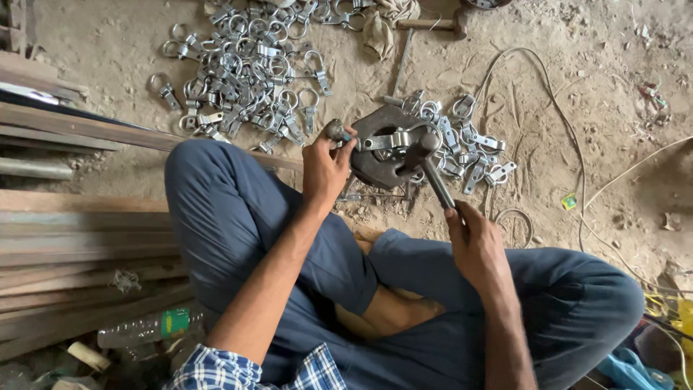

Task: The person uses a hammer and a punch to shape and assemble metal clips and rings in a jig while sitting on a workshop floor.

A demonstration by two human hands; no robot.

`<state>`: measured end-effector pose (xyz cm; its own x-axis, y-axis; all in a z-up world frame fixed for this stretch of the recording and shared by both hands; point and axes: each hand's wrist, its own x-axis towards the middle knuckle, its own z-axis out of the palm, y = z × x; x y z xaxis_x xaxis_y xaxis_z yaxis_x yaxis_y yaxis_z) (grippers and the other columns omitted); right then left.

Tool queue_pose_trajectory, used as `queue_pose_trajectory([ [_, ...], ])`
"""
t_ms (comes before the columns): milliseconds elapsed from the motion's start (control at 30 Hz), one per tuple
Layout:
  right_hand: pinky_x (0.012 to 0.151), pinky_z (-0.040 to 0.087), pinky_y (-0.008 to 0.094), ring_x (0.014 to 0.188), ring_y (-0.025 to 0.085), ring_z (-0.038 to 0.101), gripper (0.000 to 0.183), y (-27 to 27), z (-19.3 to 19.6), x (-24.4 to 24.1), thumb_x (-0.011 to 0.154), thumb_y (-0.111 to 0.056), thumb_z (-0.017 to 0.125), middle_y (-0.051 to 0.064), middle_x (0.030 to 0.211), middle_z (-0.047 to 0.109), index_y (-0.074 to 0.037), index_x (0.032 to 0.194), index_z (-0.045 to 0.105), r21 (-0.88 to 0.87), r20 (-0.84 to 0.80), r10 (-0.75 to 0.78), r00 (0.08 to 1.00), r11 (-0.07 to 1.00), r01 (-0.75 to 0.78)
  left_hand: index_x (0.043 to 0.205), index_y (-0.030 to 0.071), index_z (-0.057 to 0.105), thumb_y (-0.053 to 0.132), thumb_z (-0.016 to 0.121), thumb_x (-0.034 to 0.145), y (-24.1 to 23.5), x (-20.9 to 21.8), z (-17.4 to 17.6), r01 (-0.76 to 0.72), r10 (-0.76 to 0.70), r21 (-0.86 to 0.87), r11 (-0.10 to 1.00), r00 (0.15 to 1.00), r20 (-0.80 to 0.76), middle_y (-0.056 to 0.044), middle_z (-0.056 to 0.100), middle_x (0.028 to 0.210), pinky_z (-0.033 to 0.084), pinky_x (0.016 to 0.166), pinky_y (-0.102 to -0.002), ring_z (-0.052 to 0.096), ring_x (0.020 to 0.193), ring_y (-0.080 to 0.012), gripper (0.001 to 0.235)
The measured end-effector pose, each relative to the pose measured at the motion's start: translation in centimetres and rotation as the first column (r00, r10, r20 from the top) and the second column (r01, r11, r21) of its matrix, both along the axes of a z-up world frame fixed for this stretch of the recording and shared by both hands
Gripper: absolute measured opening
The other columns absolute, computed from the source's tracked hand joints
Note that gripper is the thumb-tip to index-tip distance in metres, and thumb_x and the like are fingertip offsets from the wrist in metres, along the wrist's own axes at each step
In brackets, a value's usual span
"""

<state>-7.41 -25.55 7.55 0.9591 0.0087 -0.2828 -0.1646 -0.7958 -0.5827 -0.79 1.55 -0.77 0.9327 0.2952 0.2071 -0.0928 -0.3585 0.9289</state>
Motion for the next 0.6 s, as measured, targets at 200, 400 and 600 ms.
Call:
queue_pose_trajectory([
  [200,0.056,0.049,0.048,0.064,0.035,0.063,0.037,0.1,-1.6,-0.7,0.108,-0.035,0.056,0.015,0.069,0.065,-0.002,0.12,0.067,-0.181,0.452,0.224,0.864,0.971,-0.157,0.108,0.001,0.072,0.012,0.073,0.095,-0.5,-0.5,1.4,0.002,-0.005,0.079,0.997,0.999,0.039,-0.014,0.078,0.093,0.057,0.066,-0.036,0.077,0.081,-0.0226,0.018],
  [400,0.051,0.05,0.053,0.053,0.036,0.063,0.036,0.5,-2.3,-0.7,0.103,-0.039,0.051,0.016,0.063,0.065,-0.005,0.113,0.059,-0.07,0.06,0.164,0.985,0.985,-0.16,0.106,-0.001,0.071,0.018,0.074,0.097,-0.6,-0.2,1.4,0.056,-0.043,0.174,0.983,0.996,-0.076,-0.016,0.074,0.08,0.054,0.06,-0.038,0.076,0.069,-0.0261,0.021],
  [600,0.053,0.048,0.049,0.051,0.031,0.063,0.039,1.1,-1.8,-0.3,0.104,-0.041,0.051,0.018,0.061,0.065,-0.006,0.107,0.069,-0.035,-0.028,0.061,0.998,0.997,-0.062,0.107,-0.001,0.07,0.017,0.072,0.096,-0.7,0.1,1.2,0.043,-0.045,0.172,0.984,0.999,0.008,-0.018,0.074,0.08,0.056,0.061,-0.04,0.077,0.074,-0.0306,0.021],
])
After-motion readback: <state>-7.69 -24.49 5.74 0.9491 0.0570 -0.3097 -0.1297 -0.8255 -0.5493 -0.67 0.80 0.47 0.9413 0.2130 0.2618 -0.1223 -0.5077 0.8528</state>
